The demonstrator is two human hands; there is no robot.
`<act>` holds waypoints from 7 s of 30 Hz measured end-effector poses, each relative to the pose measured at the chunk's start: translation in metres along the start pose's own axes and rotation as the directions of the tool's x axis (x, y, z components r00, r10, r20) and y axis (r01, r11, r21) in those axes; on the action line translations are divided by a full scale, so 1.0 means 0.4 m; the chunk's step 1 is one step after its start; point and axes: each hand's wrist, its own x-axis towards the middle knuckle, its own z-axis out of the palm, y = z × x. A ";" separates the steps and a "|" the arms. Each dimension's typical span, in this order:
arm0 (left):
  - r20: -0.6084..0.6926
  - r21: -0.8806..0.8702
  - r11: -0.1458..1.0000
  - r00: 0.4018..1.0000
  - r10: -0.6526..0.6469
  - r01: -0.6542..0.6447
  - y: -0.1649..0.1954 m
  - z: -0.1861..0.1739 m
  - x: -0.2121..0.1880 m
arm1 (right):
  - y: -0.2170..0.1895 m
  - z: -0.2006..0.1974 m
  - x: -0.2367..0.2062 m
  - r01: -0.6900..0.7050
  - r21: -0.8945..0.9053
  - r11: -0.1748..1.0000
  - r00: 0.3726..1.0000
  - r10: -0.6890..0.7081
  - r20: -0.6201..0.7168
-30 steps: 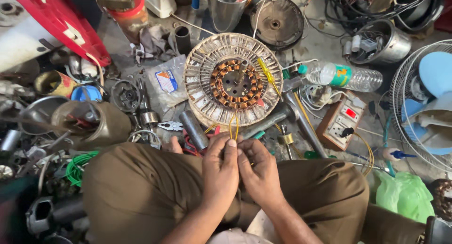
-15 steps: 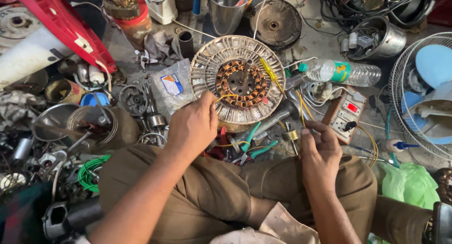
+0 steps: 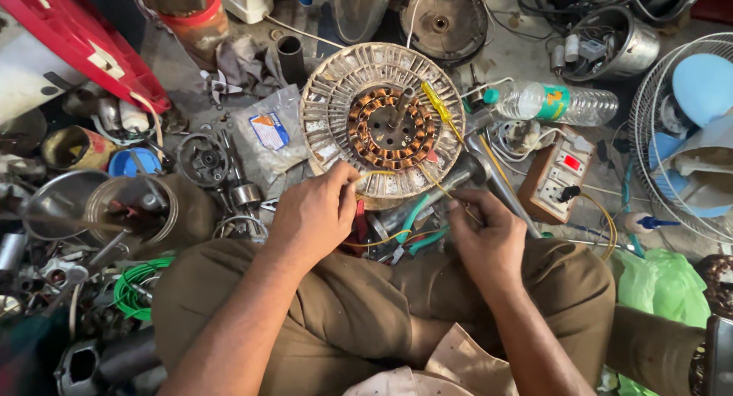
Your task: The person sits on the floor of a cluttered repair workshop and works on a ceiling fan motor stator, routing and connecting yellow wires around the copper windings and using a yellow-handled screwdriver to work on the winding connections. They hold and reposition the wire ends with both hands throughout the clip.
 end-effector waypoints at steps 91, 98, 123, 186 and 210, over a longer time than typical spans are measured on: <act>-0.033 0.518 0.810 0.939 0.341 -0.276 0.056 0.069 0.006 | -0.013 0.003 0.085 0.003 -0.202 0.979 0.999 -0.011 -0.039; -0.001 0.552 0.782 0.937 0.349 -0.291 0.057 0.072 0.004 | -0.005 0.002 0.087 0.088 -0.219 0.972 0.994 -0.098 -0.038; 0.002 0.533 0.793 0.937 0.348 -0.296 0.056 0.064 0.006 | -0.022 -0.006 0.059 0.123 -0.203 0.971 0.991 -0.131 -0.028; -0.366 0.027 0.997 0.927 0.080 -0.075 0.061 0.097 0.005 | 0.024 -0.041 0.240 0.301 -0.126 0.945 0.948 -0.282 0.149; -0.356 0.045 0.996 0.931 0.082 -0.071 0.054 0.098 0.005 | 0.018 -0.048 0.239 0.256 -0.106 0.961 0.958 -0.237 0.161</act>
